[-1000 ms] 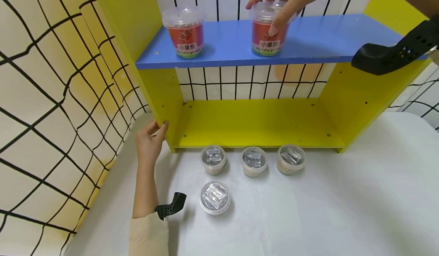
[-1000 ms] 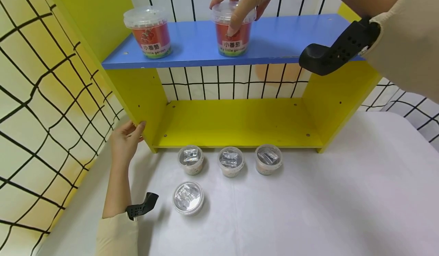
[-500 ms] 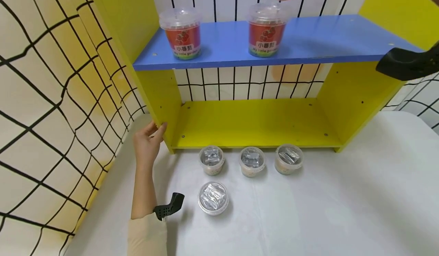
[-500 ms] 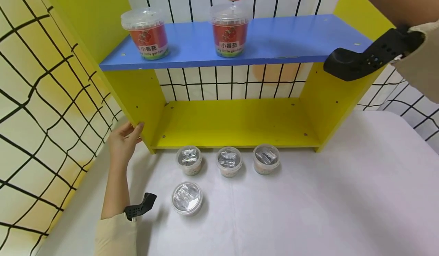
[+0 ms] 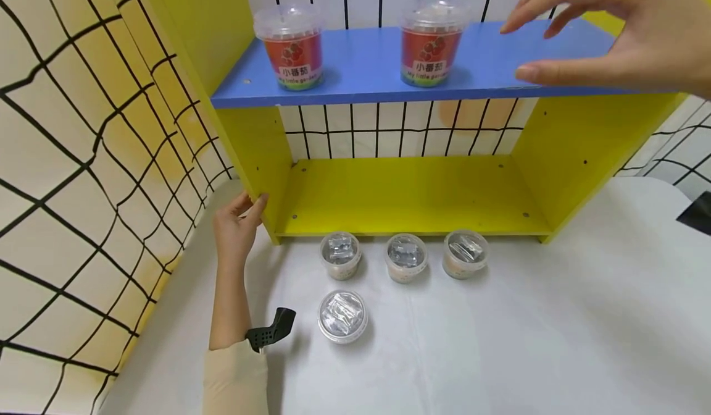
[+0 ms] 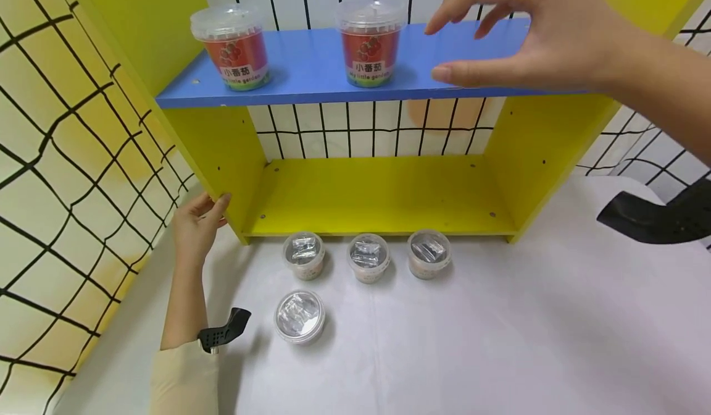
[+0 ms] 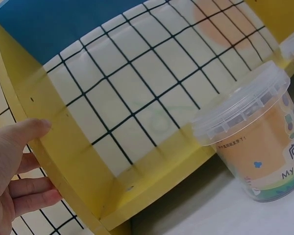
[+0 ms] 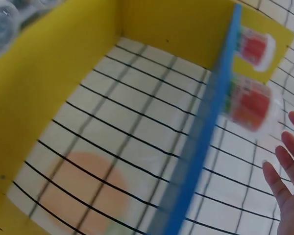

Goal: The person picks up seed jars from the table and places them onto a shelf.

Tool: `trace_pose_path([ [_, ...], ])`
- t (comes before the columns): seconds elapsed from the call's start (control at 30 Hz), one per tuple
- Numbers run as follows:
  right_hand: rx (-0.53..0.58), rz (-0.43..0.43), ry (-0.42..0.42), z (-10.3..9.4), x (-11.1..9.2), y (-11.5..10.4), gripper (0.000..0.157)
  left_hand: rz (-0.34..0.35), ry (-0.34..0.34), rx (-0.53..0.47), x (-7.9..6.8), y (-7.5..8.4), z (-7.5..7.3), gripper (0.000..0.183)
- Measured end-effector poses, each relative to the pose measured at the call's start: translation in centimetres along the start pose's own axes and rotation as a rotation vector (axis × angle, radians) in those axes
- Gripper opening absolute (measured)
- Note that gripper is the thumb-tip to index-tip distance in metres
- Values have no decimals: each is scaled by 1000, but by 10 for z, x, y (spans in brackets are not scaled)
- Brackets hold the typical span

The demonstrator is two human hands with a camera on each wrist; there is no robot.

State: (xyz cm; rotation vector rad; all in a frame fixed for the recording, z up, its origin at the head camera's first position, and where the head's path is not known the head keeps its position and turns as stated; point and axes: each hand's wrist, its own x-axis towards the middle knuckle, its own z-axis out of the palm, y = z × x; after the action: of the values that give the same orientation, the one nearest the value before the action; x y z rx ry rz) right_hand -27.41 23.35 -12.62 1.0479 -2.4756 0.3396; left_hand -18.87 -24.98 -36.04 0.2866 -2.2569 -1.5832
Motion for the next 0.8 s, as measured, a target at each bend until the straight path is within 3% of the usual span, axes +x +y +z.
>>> trace_pose_path([
  [0.13, 56, -225, -46, 30, -8, 14, 76, -13, 8, -1, 0, -1, -2, 42],
  [0.2, 122, -280, -56, 40, -10, -10, 76, -14, 11, -3, 0, -2, -3, 42],
  [0.3, 205, -339, -56, 49, -13, -69, 68, -10, 18, -5, 0, -1, -3, 42],
  [0.43, 315, -336, -91, 67, -17, -132, 51, -2, 28, -6, 1, 0, -2, 42],
  [0.57, 351, -303, -235, 104, -27, -157, 43, 8, 35, -8, 3, 1, 0, 41],
  [0.7, 368, -298, -406, 140, -37, -179, 49, 14, 43, -18, 3, -1, -1, 40],
  [0.8, 377, -310, -483, 162, -42, -195, 54, 10, 44, -14, 2, -2, -2, 39],
])
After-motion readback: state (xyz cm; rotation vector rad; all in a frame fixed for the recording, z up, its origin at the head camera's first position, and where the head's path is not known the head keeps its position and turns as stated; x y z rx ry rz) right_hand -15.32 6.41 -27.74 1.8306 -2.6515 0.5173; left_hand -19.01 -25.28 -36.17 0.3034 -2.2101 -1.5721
